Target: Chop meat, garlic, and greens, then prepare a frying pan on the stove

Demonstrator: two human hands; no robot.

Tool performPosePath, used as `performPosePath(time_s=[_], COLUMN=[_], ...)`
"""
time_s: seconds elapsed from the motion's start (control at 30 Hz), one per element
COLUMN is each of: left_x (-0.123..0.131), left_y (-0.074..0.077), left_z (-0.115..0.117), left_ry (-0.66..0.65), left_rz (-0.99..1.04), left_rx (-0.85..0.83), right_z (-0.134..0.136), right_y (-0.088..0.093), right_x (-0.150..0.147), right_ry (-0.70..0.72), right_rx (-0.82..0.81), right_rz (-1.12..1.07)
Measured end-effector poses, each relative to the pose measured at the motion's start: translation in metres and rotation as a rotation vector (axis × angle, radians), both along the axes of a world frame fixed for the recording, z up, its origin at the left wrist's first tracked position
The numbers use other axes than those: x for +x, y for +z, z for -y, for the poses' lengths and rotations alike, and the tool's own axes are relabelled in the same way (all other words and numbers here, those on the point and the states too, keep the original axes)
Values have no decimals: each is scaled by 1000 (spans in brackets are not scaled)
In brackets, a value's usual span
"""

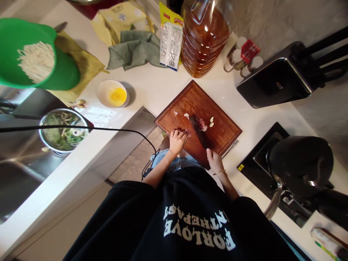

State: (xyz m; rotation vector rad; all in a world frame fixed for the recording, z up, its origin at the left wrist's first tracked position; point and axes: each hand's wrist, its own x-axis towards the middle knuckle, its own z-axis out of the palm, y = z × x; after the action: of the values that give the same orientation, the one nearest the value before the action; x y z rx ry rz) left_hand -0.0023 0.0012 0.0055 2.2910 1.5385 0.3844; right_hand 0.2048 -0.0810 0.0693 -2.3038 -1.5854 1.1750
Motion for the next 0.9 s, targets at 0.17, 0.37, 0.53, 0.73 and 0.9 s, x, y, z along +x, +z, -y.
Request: performPosePath(time_s=[0.17,0.37,0.53,0.73,0.9], left_x=[1,2,2,3,6], left_y=[0,-1,-3,-2,-3], left_z=[0,1,0,-1,-2], left_ry=[-2,-5,-5,15,69], left_rz=[-11,-18,-10,-33,-49], left_rx=[4,16,20,24,51], right_z=[3,6,5,-6,10], right_y=[2,4,5,0,6], right_x=[-24,-28,-26,-32,-27], right_ry=[78,107,114,134,145], right_rx=[1,5,10,-39,-63], right_rz=[56,115,108,175,193])
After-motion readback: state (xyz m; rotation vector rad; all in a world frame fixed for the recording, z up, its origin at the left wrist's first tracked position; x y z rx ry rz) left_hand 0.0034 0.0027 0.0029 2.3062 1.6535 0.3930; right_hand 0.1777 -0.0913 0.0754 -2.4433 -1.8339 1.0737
